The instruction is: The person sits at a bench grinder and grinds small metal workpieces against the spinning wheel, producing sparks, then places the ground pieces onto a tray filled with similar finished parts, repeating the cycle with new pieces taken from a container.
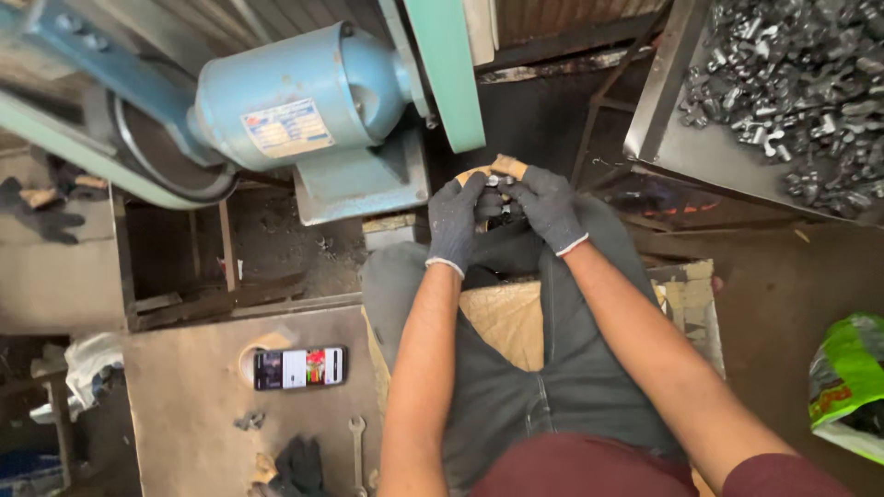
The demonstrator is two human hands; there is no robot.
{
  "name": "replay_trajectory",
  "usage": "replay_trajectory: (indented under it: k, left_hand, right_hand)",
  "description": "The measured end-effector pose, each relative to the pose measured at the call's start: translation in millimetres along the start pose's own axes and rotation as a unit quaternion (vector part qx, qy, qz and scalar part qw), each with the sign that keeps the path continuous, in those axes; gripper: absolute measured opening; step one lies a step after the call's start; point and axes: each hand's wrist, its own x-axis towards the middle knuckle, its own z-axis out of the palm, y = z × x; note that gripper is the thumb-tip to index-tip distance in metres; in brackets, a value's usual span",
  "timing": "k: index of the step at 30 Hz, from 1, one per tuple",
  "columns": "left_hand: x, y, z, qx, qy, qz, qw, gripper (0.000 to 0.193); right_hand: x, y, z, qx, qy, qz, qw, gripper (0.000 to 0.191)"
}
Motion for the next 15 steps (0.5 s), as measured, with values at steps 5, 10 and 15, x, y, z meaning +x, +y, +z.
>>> replay_trajectory:
  k: [5, 10, 15]
  left_hand:
    - [-30.1, 31.3, -0.6, 0.215, -0.064, 0.198, 0.954, 0.033]
    - [-38.2, 35.0, 2.4, 0.265, -0.025, 0.262, 0.927, 0.041]
    - [-13.0, 23.7, 1.7, 0.471, 0.044, 0.175, 0.864, 0.041]
  right_hand:
    - [-5.2, -35.7, -9.6, 0.300, -0.085, 0.251, 0.916, 0.029]
    - [-4.3, -34.2, -9.5, 0.221, -0.066, 0.247, 0.941, 0.028]
    - [18.0, -7.3, 11.9, 0.163, -0.086, 0.251, 0.950, 0.022]
